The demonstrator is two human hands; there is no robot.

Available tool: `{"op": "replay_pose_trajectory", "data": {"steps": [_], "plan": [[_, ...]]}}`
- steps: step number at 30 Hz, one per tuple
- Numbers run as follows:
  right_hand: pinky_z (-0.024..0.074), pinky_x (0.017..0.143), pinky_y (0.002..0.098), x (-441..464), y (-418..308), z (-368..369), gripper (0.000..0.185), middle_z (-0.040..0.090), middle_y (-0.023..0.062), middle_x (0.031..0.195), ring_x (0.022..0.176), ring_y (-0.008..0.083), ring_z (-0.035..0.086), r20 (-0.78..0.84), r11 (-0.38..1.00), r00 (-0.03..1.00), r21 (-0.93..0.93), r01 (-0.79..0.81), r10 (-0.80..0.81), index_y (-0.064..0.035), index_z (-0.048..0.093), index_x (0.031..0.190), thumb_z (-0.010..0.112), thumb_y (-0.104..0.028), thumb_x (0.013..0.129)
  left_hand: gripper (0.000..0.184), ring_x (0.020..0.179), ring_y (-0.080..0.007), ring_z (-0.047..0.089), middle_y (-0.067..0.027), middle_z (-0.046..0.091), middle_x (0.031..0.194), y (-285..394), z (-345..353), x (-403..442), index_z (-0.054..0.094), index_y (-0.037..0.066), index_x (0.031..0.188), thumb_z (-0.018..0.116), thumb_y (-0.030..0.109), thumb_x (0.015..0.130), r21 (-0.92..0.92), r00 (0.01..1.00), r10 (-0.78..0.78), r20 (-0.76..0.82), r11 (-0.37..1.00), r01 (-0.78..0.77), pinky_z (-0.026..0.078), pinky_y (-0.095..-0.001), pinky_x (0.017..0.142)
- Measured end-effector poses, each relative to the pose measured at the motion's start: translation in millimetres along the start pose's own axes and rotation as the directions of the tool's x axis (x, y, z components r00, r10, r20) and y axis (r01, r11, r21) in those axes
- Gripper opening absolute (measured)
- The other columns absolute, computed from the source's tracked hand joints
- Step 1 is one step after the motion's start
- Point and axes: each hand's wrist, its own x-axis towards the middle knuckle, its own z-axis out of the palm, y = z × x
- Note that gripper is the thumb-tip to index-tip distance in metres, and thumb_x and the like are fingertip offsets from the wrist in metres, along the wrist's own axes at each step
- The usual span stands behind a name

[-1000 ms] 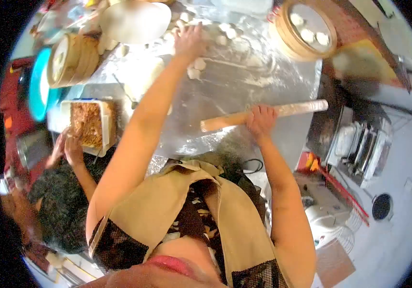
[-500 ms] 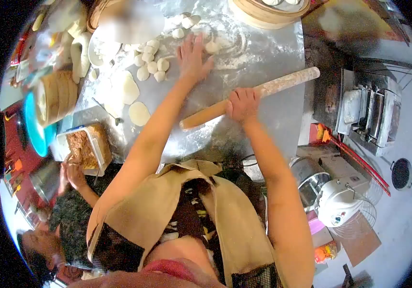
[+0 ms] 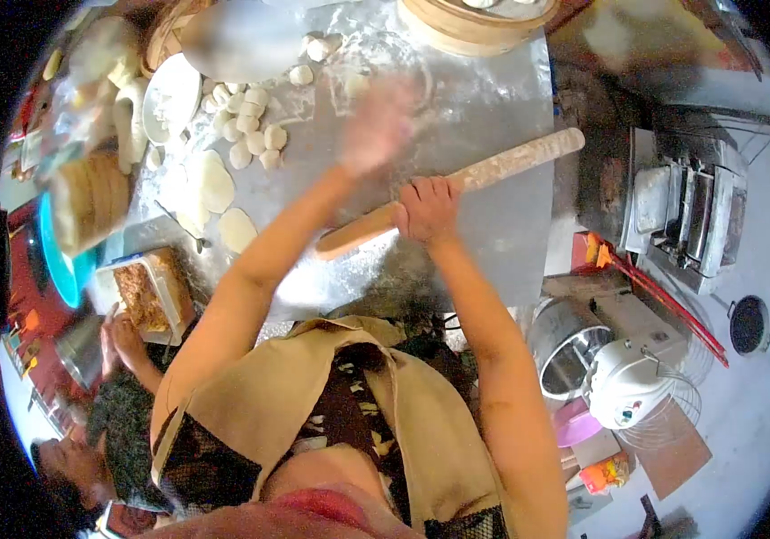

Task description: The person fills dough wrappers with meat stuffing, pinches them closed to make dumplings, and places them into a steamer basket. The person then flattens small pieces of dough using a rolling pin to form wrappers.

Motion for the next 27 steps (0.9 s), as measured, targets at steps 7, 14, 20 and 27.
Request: {"op": "replay_pose_trajectory", "data": {"steps": [7, 14, 20, 27], "plan": [[0.0331, 0.08, 0.0427, -8, 2, 7, 0.018, 0.053, 0.0052, 0.085, 0.085, 0.0254, 0.048, -0.069, 0.999, 0.997, -0.052, 0.013, -0.017, -0.0119, 0.055, 0.076, 0.051, -0.028, 0.072, 0.064, 0.132, -0.0314, 0.03, -0.0175, 0.032, 0.142, 25, 49, 51, 0.03, 0.003, 0.137, 0.052, 0.035, 0.087, 0.021, 0.995, 0.028, -0.095, 0.999, -0.026, 0.023, -0.0427, 0.11], [0.0329, 0.08, 0.0424, -4, 1, 6, 0.018, 0.053, 0.0048, 0.084, 0.084, 0.0248, 0.048, -0.081, 0.999, 0.997, -0.027, 0.019, -0.021, -0.012, 0.056, 0.077, 0.049, -0.029, 0.076, 0.076, 0.135, -0.0361, 0.022, -0.0257, 0.024, 0.144, -17, 19, -4, 0.024, -0.007, 0.138, 0.05, 0.043, 0.086, 0.063, 0.699, -0.601, -0.388, 0.74, 0.67, 0.015, -0.0449, 0.111], [0.0328, 0.078, 0.0421, -26, -2, 4, 0.018, 0.053, 0.0044, 0.083, 0.083, 0.0245, 0.049, -0.055, 0.999, 0.998, -0.046, 0.028, -0.031, -0.0123, 0.056, 0.077, 0.048, -0.029, 0.076, 0.066, 0.135, -0.0305, 0.023, -0.0159, 0.027, 0.145, 23, 23, -29, 0.027, 0.001, 0.139, 0.046, 0.039, 0.088, -0.048, 0.991, 0.098, 0.09, 0.994, -0.094, 0.015, -0.047, 0.111], [0.0333, 0.078, 0.0421, -34, -15, -11, 0.019, 0.054, 0.0049, 0.086, 0.082, 0.0245, 0.05, -0.025, 1.0, 1.0, -0.011, 0.014, -0.014, -0.0119, 0.058, 0.079, 0.048, -0.028, 0.077, 0.062, 0.136, -0.0298, 0.023, -0.0109, 0.025, 0.147, -31, -30, -89, 0.031, 0.007, 0.139, 0.052, 0.031, 0.086, 0.428, 0.931, -0.282, -0.231, 0.83, 0.358, 0.015, -0.0499, 0.11]]}}
